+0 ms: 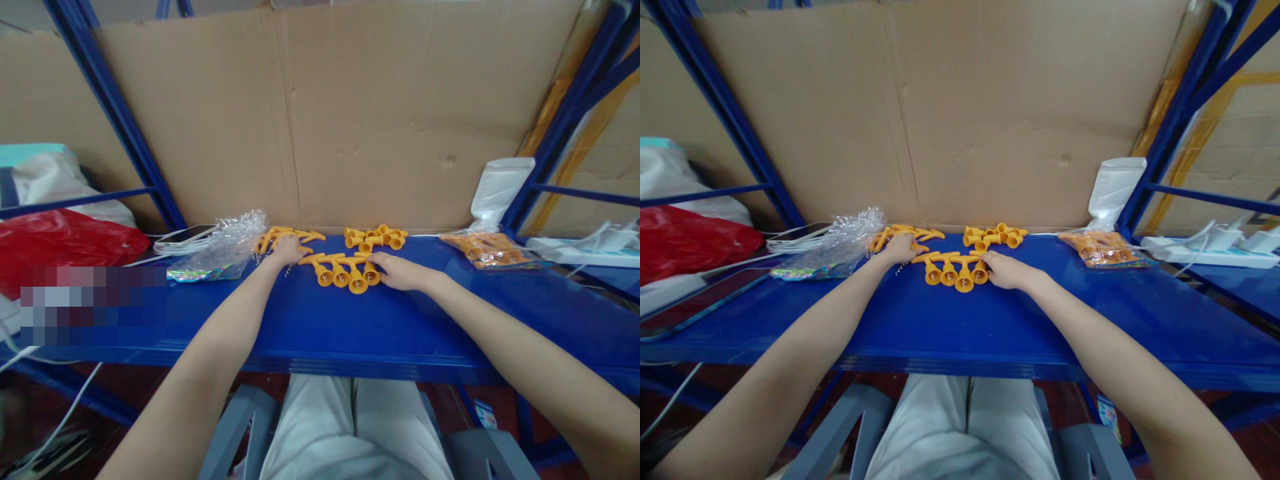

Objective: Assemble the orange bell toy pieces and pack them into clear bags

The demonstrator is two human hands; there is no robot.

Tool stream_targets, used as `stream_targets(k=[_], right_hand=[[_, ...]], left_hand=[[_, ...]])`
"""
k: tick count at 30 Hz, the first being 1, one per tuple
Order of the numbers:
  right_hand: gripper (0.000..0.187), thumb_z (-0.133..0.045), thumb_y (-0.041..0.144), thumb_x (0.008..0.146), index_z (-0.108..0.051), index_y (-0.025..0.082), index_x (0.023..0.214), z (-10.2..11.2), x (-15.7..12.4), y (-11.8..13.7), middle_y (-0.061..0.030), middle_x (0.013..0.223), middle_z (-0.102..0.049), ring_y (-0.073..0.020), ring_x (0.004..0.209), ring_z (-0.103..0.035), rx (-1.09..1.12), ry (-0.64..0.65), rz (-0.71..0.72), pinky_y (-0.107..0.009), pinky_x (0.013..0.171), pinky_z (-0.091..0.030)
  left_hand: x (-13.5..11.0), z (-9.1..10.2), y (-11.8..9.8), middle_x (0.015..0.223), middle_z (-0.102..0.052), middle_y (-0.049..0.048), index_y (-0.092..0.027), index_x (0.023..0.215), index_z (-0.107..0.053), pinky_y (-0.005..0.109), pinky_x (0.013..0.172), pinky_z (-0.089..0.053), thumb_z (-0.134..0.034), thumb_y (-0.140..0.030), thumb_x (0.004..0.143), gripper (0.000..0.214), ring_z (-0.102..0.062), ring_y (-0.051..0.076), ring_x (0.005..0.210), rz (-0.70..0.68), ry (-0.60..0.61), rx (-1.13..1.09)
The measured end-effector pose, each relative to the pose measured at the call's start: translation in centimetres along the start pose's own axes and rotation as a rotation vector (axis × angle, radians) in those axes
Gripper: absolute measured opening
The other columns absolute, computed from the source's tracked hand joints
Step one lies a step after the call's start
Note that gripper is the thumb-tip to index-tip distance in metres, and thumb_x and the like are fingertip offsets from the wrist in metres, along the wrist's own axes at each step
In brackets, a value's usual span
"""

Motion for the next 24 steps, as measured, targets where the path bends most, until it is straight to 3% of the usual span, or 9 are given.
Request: stream_targets(k=[4, 10, 18, 21, 24], right_hand=[[0.040, -0.053, 0.006, 0.076, -0.059, 0.014, 0.115, 0.4, 0.2, 0.2, -0.0143, 0.120, -0.061, -0.0245, 0.110, -0.059, -0.015, 0.038, -0.030, -0.039, 0.093, -0.047], [0.033, -0.047, 0.007, 0.081, -0.063, 0.014, 0.109, 1.2, 0.5, -1.7, -0.0110, 0.112, -0.066, -0.0223, 0.103, -0.062, -0.048, 0.031, -0.172, -0.036, 0.093, -0.047], [0.041, -0.040, 0.009, 0.084, -0.054, 0.009, 0.123, 2.4, -0.5, -5.7, -0.0172, 0.126, -0.053, -0.0259, 0.118, -0.052, -0.206, -0.288, -0.488, -0.036, 0.098, -0.043], [0.046, -0.043, 0.019, 0.086, -0.044, 0.017, 0.133, 1.5, -0.6, -6.3, -0.0145, 0.139, -0.042, -0.0304, 0.124, -0.045, -0.204, -0.214, -0.539, -0.046, 0.096, -0.043], [0.042, -0.042, 0.027, 0.089, -0.046, 0.022, 0.130, 0.7, -0.3, -6.1, -0.0121, 0.143, -0.037, -0.0334, 0.124, -0.043, -0.206, -0.090, -0.567, -0.054, 0.094, -0.042]], left_hand=[[-0.1, 1.0, 0.5, 0.106, -0.067, 0.0140, -0.014, 0.110, -0.061, 0.032, 0.082, -0.044, -0.053, -0.037, 0.081, 0.037, -0.060, 0.026, 0.101, 0.101, -0.059, -0.049], [-0.6, 3.5, 0.6, 0.105, -0.068, 0.0176, -0.011, 0.097, -0.068, 0.027, 0.078, -0.044, -0.040, -0.029, 0.089, 0.034, -0.063, 0.025, 0.099, 0.033, -0.111, -0.068], [-1.1, 5.4, 0.0, 0.103, -0.068, 0.0187, -0.010, 0.092, -0.068, 0.028, 0.078, -0.043, -0.036, -0.033, 0.091, 0.040, -0.063, 0.025, 0.097, 0.047, -0.175, -0.157], [-1.2, 5.8, 0.0, 0.092, -0.069, 0.0169, -0.011, 0.087, -0.067, 0.027, 0.074, -0.044, -0.036, -0.035, 0.091, 0.039, -0.063, 0.024, 0.091, 0.076, -0.254, -0.277], [-1.5, 6.3, 0.0, 0.063, -0.063, 0.0092, -0.012, 0.073, -0.062, 0.024, 0.061, -0.042, -0.038, -0.034, 0.091, 0.037, -0.061, 0.019, 0.067, 0.150, -0.290, -0.525]])
Point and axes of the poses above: each hand's wrist, its own x-axis towards the middle knuckle, its own z-axis out of the back of the hand, y = z × x, the point moved 3 cm from there along x, towards the middle knuckle
